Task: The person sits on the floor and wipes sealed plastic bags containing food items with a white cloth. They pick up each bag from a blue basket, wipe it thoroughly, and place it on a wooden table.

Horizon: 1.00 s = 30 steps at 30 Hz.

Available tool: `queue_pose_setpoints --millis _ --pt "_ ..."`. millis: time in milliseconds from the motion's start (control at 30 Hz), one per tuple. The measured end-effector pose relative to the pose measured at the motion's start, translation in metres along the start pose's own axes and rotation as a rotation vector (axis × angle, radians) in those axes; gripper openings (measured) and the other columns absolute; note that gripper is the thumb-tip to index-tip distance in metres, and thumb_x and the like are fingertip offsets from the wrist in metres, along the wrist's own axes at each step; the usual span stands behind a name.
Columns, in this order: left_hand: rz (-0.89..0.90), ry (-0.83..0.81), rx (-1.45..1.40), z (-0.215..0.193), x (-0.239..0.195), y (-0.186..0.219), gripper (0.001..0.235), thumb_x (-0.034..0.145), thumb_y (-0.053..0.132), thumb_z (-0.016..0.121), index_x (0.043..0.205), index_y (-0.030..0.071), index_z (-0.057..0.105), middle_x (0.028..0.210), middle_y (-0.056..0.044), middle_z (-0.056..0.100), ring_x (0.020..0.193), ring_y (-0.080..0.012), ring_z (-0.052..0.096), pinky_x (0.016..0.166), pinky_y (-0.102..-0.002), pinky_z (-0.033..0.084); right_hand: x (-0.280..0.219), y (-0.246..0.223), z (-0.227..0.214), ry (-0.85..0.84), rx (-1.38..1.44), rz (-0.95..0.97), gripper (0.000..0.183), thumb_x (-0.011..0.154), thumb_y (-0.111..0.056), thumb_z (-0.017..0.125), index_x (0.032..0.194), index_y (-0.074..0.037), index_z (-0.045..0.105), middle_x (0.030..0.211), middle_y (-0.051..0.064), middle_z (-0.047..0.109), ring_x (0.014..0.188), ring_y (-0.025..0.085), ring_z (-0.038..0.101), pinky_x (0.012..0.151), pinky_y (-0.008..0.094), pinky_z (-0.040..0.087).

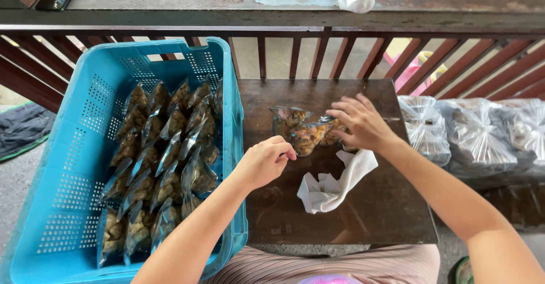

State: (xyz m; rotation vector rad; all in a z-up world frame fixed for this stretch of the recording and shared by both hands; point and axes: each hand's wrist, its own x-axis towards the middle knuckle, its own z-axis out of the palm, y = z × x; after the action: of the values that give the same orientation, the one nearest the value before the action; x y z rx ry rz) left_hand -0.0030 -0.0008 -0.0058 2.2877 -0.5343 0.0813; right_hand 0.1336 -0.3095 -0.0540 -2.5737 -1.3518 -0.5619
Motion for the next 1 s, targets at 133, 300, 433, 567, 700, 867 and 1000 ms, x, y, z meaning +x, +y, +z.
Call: queue_pose_setpoints --millis 133,300,433,567,700,867,1000 --pt "-0.003 -0.005 0.002 0.0 -0.001 0.0 0.014 0.086 0.007 0.062 0.092 0.014 0.073 0.098 -0.005 0.069 0.088 -0.0308 0.069 0.074 -0.042 0.055 -0.049 -0.075 0.043 -0.075 0.423 0.173 0.017 0.08 -0.016 0.078 0.092 -0.017 0.066 0.09 0.004 0.071 0.091 0.027 0.07 0.081 0.04 0.055" --pt "0.052 -0.017 0.03 0.004 -0.002 0.001 0.014 0.087 0.008 0.061 0.092 0.013 0.072 0.098 -0.005 0.068 0.09 -0.031 0.069 0.075 -0.043 0.055 -0.13 -0.138 0.098 -0.532 0.34 0.413 0.066 0.066 -0.021 0.086 0.125 -0.011 0.059 0.116 0.016 0.066 0.109 0.038 0.065 0.086 0.049 0.053" --pt "0.036 -0.071 0.059 0.002 -0.002 0.003 0.015 0.088 0.008 0.059 0.092 0.012 0.072 0.1 -0.005 0.068 0.09 -0.0315 0.068 0.074 -0.044 0.054 -0.156 -0.127 0.088 -0.364 0.518 0.777 0.052 0.078 -0.018 0.074 0.127 -0.013 0.06 0.115 0.012 0.069 0.106 0.036 0.07 0.089 0.043 0.058" --pt "0.08 -0.086 0.091 0.003 -0.004 0.006 0.016 0.088 0.008 0.058 0.092 0.012 0.072 0.099 -0.006 0.067 0.091 -0.0316 0.068 0.075 -0.044 0.054 -0.165 -0.091 0.041 -0.15 0.595 0.89 0.049 0.076 -0.012 0.075 0.122 -0.005 0.061 0.102 0.018 0.07 0.096 0.035 0.071 0.086 0.041 0.055" --pt "0.081 -0.097 0.109 0.003 -0.005 0.007 0.016 0.089 0.008 0.058 0.093 0.012 0.072 0.1 -0.006 0.068 0.09 -0.0316 0.068 0.075 -0.045 0.054 -0.185 -0.052 -0.01 0.085 0.701 0.774 0.039 0.07 0.004 0.061 0.108 -0.001 0.071 0.101 0.013 0.072 0.097 0.026 0.068 0.085 0.032 0.052" --pt "0.095 -0.094 0.125 0.003 -0.005 0.005 0.016 0.089 0.008 0.058 0.092 0.011 0.073 0.1 -0.006 0.068 0.089 -0.0323 0.068 0.075 -0.045 0.054 -0.241 0.0 -0.042 0.634 0.979 0.951 0.024 0.091 0.006 0.052 0.106 0.0 0.07 0.098 0.005 0.075 0.091 0.015 0.07 0.086 0.031 0.057" --pt "0.145 -0.071 0.144 0.004 -0.005 0.005 0.017 0.087 0.007 0.058 0.091 0.012 0.073 0.098 -0.007 0.069 0.09 -0.0323 0.069 0.076 -0.045 0.055 -0.274 0.025 -0.02 0.633 0.716 0.844 0.02 0.095 0.008 0.054 0.108 0.006 0.069 0.104 0.007 0.072 0.097 0.014 0.065 0.089 0.03 0.051"
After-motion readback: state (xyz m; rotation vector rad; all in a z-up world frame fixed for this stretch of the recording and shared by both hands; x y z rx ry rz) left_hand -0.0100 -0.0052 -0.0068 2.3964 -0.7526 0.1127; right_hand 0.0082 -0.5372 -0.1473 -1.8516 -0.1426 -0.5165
